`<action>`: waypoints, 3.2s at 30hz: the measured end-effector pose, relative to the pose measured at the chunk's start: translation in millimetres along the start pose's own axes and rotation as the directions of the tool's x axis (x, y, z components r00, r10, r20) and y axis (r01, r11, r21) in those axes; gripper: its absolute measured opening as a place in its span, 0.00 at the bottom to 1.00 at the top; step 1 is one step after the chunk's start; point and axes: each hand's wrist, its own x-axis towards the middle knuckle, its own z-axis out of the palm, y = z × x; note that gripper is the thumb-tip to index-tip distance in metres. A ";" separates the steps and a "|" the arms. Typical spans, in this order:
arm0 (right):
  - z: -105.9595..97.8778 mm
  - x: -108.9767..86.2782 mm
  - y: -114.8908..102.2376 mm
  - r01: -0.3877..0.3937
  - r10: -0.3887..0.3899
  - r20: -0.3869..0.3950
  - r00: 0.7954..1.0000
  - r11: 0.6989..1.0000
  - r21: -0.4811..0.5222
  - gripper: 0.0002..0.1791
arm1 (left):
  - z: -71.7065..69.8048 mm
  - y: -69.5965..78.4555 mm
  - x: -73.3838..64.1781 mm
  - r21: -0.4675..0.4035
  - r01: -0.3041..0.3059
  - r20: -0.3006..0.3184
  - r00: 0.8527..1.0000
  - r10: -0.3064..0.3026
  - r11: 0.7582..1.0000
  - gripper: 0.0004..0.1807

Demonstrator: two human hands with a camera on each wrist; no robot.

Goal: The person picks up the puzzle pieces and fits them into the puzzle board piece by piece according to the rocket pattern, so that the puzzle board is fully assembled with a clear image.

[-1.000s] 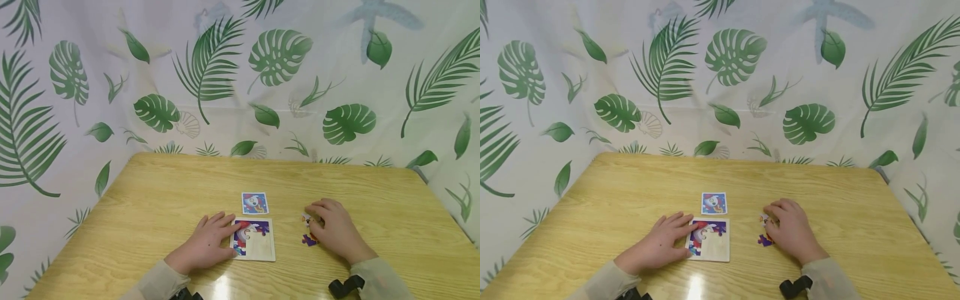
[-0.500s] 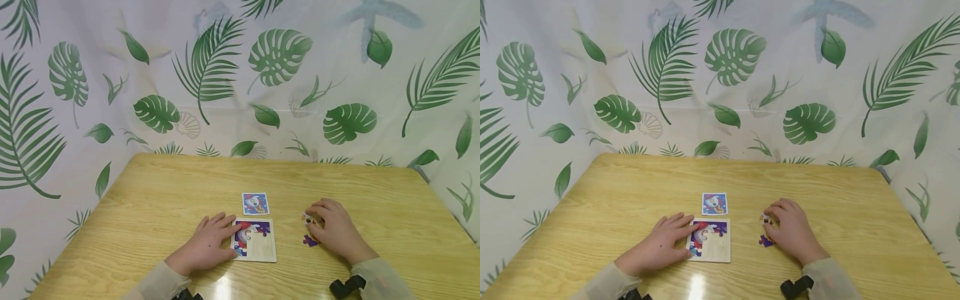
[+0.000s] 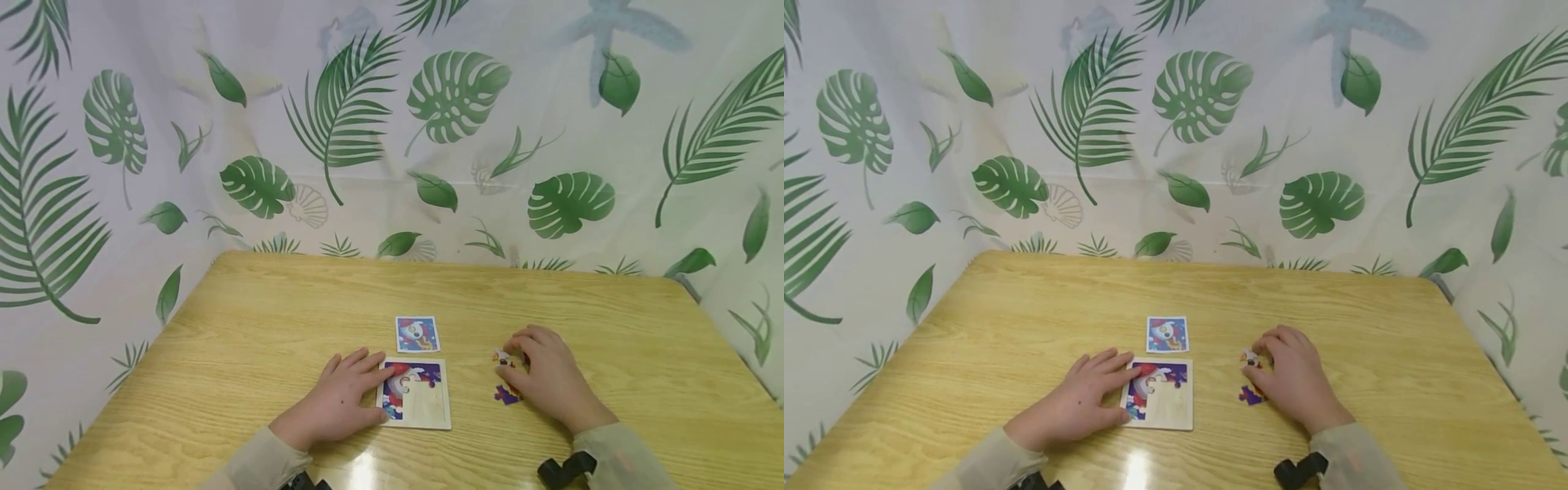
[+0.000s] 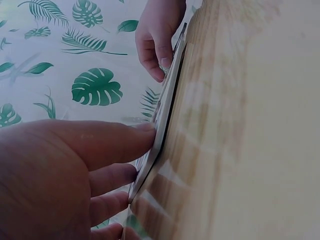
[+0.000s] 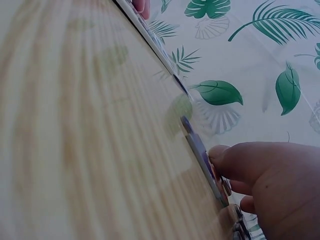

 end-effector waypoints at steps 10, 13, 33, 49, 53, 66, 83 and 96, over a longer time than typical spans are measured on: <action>-2.3 1.5 -4.4 -0.045 0.045 0.009 0.999 0.997 0.066 0.18 | 2.1 -0.2 0.3 0.012 -0.007 -0.009 1.000 0.007 1.000 0.38; -1.8 2.2 -4.6 -0.054 0.054 0.003 0.999 0.993 0.102 0.16 | 2.6 -0.9 0.6 0.014 -0.010 -0.009 1.000 0.010 1.000 0.38; 21.9 0.5 -62.9 -0.008 0.031 -0.050 0.998 0.912 0.410 0.12 | 0.3 0.7 -0.6 -0.008 -0.006 -0.012 1.000 0.006 1.000 0.38; 50.2 8.6 -112.7 -0.019 -0.035 0.126 0.991 0.915 0.403 0.06 | 0.1 1.9 -2.6 0.033 -0.015 -0.034 0.999 0.016 0.999 0.38; 53.3 8.6 -115.8 0.000 -0.040 0.118 0.992 0.946 0.323 0.06 | 0.9 1.8 -2.1 0.036 -0.021 -0.036 0.999 0.022 0.999 0.38; 57.8 19.2 -123.1 0.080 -0.097 0.136 0.986 0.989 0.124 0.05 | 1.0 0.8 -1.2 0.010 -0.035 -0.022 0.999 0.035 0.999 0.38; 58.9 18.3 -119.2 0.077 -0.093 0.119 0.989 0.988 0.133 0.06 | 1.4 0.4 -2.8 0.009 -0.127 0.058 0.990 0.127 0.992 0.31; 58.9 19.8 -120.5 0.071 -0.089 0.135 0.987 0.988 0.134 0.05 | 0.3 -0.4 -5.3 -0.009 -0.147 0.075 0.986 0.147 0.989 0.32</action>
